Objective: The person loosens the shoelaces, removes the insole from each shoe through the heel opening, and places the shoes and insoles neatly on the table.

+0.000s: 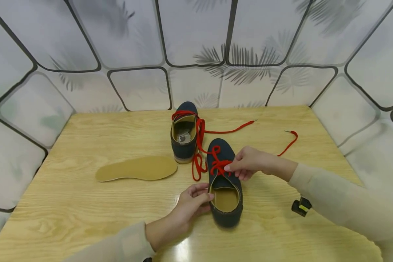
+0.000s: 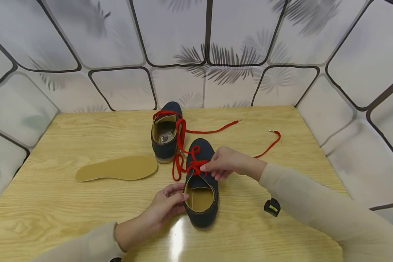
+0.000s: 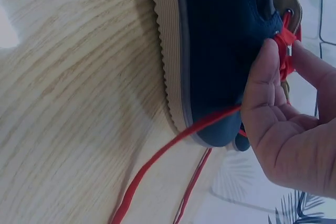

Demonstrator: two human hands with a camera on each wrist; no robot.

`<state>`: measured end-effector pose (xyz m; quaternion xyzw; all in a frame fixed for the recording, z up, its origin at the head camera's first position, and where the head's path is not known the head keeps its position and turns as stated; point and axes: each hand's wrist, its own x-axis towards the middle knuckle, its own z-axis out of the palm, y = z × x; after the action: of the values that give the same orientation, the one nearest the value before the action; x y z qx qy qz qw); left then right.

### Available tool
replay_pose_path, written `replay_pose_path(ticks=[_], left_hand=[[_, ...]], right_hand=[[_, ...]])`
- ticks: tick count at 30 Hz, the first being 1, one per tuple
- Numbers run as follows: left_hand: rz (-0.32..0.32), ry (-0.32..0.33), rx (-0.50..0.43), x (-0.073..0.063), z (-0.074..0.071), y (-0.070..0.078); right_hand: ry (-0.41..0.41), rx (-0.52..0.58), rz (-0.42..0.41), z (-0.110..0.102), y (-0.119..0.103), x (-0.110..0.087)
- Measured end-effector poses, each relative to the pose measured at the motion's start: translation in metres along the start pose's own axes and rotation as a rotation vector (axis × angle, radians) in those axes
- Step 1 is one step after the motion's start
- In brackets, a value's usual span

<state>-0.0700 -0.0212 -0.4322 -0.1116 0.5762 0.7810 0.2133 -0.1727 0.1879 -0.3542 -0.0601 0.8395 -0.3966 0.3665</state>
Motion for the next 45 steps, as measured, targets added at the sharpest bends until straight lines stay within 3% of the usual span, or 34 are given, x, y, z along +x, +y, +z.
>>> replay_pose_path(ticks=[9, 16, 20, 24, 28, 33, 40, 45], left_hand=[[0.018, -0.004, 0.004, 0.0, 0.002, -0.001], [0.016, 0.005, 0.008, 0.0, 0.001, 0.0], [0.018, 0.001, 0.016, 0.001, 0.0, 0.0], [0.021, -0.008, 0.018, 0.002, 0.0, -0.001], [0.027, -0.01, 0.022, 0.002, 0.001, -0.001], [0.026, -0.006, 0.026, 0.001, 0.0, -0.001], [0.019, 0.0, 0.03, 0.0, 0.0, 0.0], [0.014, -0.007, 0.032, 0.0, -0.001, -0.001]], right_hand=[[0.05, 0.043, -0.011, 0.01, 0.002, 0.006], [0.245, 0.17, -0.071, 0.015, 0.002, 0.005], [0.284, 0.269, -0.076, 0.016, 0.004, 0.007], [0.264, 0.345, -0.071, 0.017, 0.006, 0.008], [0.18, 0.426, -0.073, 0.014, 0.007, 0.007], [0.091, 0.55, -0.015, 0.008, 0.002, 0.006], [0.059, 0.798, 0.03, -0.003, 0.002, 0.006], [0.019, 0.893, 0.089, -0.01, 0.004, 0.006]])
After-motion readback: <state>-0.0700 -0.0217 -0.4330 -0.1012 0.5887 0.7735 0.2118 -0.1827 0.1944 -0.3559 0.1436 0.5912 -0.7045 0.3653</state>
